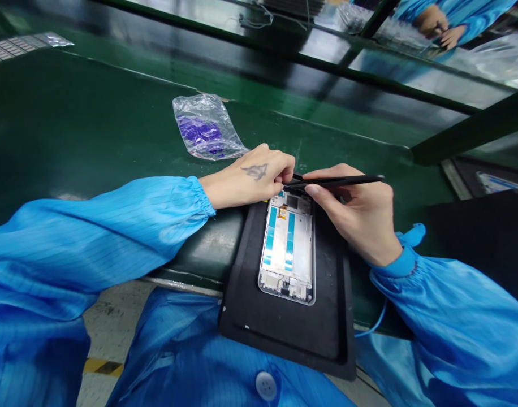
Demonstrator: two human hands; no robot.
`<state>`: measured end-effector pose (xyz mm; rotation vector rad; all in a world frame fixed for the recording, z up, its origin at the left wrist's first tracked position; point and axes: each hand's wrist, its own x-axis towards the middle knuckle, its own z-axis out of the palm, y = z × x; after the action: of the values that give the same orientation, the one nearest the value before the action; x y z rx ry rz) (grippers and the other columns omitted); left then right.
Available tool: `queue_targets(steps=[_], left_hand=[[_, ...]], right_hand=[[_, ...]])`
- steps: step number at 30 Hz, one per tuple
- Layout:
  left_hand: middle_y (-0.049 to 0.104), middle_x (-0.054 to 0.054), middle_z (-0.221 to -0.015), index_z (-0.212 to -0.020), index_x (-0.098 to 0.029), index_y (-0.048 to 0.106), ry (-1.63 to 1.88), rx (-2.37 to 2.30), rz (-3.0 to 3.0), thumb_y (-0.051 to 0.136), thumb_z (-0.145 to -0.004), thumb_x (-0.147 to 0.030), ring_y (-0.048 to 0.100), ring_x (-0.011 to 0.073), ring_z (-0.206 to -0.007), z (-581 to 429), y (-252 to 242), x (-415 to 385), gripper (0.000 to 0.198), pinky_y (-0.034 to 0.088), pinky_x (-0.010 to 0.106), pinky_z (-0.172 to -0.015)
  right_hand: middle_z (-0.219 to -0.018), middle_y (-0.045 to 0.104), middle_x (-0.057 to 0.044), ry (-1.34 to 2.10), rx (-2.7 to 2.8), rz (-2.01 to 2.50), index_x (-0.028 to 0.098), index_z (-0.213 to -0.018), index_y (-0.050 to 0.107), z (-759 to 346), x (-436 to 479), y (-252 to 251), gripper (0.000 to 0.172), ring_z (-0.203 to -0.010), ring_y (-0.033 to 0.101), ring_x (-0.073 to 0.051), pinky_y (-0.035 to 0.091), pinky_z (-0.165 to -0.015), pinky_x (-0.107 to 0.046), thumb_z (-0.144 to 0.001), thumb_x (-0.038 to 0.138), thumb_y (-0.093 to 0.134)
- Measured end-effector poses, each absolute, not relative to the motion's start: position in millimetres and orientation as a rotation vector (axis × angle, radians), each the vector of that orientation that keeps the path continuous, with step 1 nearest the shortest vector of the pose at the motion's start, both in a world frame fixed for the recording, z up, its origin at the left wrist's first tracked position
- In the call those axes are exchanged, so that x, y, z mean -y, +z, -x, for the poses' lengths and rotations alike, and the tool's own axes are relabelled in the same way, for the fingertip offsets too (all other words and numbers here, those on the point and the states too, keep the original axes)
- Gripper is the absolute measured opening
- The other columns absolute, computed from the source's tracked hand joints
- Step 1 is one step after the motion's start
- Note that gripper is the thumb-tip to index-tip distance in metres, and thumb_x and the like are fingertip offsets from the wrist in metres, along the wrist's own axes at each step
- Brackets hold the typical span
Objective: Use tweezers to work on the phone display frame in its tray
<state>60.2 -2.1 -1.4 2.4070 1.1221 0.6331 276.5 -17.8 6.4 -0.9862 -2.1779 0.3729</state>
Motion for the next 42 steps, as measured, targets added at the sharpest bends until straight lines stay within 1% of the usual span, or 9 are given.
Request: queue_targets(steps=[9,18,23,30,34,38,42], left_hand=[[0.07,0.004,-0.093,-0.096,-0.014,0.067,0.63,-1.128,-2.42,0.055,-0.086,-0.008,0.06,0.02,-0.092,-60.2,0.6,3.7,0.017,0.045,0.035,-0.088],[0.07,0.003,-0.093,-0.096,-0.015,0.067,0.636,-1.125,-2.42,0.055,-0.086,-0.008,0.059,0.0198,-0.092,-59.9,-2.0,2.3,0.017,0.044,0.036,-0.09],[0.069,0.003,-0.093,-0.096,-0.015,0.067,0.636,-1.118,-2.419,0.055,-0.086,-0.009,0.059,0.0201,-0.093,-59.5,-2.9,1.8,0.017,0.044,0.036,-0.09],[0.07,0.003,-0.093,-0.097,-0.015,0.067,0.626,-1.117,-2.416,0.055,-0.086,-0.009,0.06,0.021,-0.093,-59.1,-1.7,1.8,0.018,0.044,0.037,-0.09],[0.07,0.003,-0.093,-0.097,-0.015,0.067,0.632,-1.108,-2.42,0.055,-0.086,-0.009,0.06,0.0207,-0.092,-58.9,-2.3,1.6,0.018,0.044,0.036,-0.089],[0.07,0.004,-0.093,-0.097,-0.015,0.068,0.634,-1.108,-2.421,0.054,-0.086,-0.009,0.06,0.0202,-0.092,-59.1,-2.8,1.1,0.018,0.045,0.036,-0.089],[0.07,0.004,-0.093,-0.097,-0.016,0.068,0.641,-1.105,-2.418,0.055,-0.085,-0.009,0.06,0.0198,-0.091,-59.1,-3.3,0.6,0.019,0.045,0.036,-0.089]], right_hand=[[-0.097,0.072,-0.003,0.379,2.171,0.963,0.023,-0.102,0.075,-278.0,17.1,5.4,0.011,-0.082,0.068,-0.018,0.058,-0.074,-0.03,-0.092,0.024,0.071],[-0.094,0.071,-0.003,0.338,2.182,0.961,0.025,-0.102,0.075,-276.6,17.3,4.0,0.011,-0.08,0.067,-0.018,0.056,-0.072,-0.031,-0.093,0.029,0.071],[-0.095,0.071,-0.003,0.36,2.175,0.971,0.024,-0.102,0.075,-276.5,17.5,4.4,0.011,-0.081,0.068,-0.018,0.058,-0.073,-0.03,-0.094,0.03,0.071],[-0.094,0.071,-0.002,0.4,2.149,0.98,0.024,-0.1,0.075,-277.1,16.6,6.8,0.009,-0.079,0.067,-0.017,0.056,-0.068,-0.028,-0.093,0.024,0.071],[-0.094,0.071,-0.002,0.381,2.153,0.998,0.024,-0.1,0.075,-278.2,16.6,6.2,0.009,-0.078,0.067,-0.017,0.055,-0.068,-0.029,-0.093,0.027,0.072],[-0.095,0.071,-0.003,0.392,2.158,1.004,0.024,-0.101,0.075,-278.1,17.4,5.4,0.011,-0.08,0.067,-0.018,0.056,-0.069,-0.03,-0.094,0.031,0.071],[-0.096,0.071,-0.003,0.37,2.176,0.986,0.025,-0.101,0.075,-277.5,18.0,5.3,0.01,-0.083,0.068,-0.019,0.057,-0.073,-0.031,-0.094,0.03,0.071]])
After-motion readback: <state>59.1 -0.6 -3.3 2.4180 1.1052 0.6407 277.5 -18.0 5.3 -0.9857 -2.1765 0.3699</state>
